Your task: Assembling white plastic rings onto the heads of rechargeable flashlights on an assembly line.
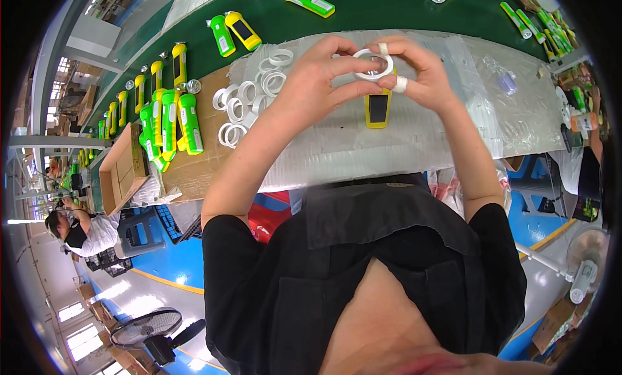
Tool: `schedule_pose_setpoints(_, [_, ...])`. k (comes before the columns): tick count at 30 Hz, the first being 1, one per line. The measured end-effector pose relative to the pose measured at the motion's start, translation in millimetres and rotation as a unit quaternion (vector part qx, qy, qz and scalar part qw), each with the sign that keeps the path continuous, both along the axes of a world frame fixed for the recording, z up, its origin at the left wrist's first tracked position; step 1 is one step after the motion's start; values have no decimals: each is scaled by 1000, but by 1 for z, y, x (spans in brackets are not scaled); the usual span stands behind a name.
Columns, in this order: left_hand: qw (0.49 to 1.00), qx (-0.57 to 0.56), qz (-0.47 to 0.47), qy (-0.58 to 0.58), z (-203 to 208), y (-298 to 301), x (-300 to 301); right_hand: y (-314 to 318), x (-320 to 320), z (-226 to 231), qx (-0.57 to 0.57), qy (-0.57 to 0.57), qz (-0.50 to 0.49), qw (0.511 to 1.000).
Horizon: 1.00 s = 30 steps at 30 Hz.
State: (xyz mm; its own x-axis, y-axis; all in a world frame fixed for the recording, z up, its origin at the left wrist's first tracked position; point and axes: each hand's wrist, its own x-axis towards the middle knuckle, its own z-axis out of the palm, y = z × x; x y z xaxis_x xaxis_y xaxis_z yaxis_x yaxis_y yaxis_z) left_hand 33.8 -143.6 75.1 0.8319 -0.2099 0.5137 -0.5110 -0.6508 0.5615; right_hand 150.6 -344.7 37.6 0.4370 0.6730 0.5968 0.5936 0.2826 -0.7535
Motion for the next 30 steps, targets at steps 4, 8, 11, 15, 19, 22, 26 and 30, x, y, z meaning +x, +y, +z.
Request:
schedule_pose_setpoints(4, [1000,8,-19,-20,0,-18,9,-22,12,44,-128,-159,-35,978])
schedule_pose_setpoints(8, [999,-29,-19,32,-14,-36,17,-26,11,79,-264,-201,12,943])
schedule_pose_setpoints(11, [996,-65,-10,55,-17,-41,18,-19,10,102,-388,-266,44,881])
schedule_pose_setpoints(15, [994,-90,-20,51,-16,-44,20,-19,11,101,-418,-257,36,871])
schedule_pose_setpoints(19, [997,-68,-12,41,-17,-48,20,-19,8,94,-430,-232,-46,871])
schedule_pose_setpoints(22, [997,-73,-10,36,-18,-48,24,-15,-3,84,-452,-200,-150,857])
schedule_pose_setpoints(26, [994,-78,-9,72,-17,-50,26,-19,-2,66,-421,-198,-215,859])
schedule_pose_setpoints(30, [992,-95,-30,72,-21,-47,25,-19,-5,73,-446,-199,-192,851])
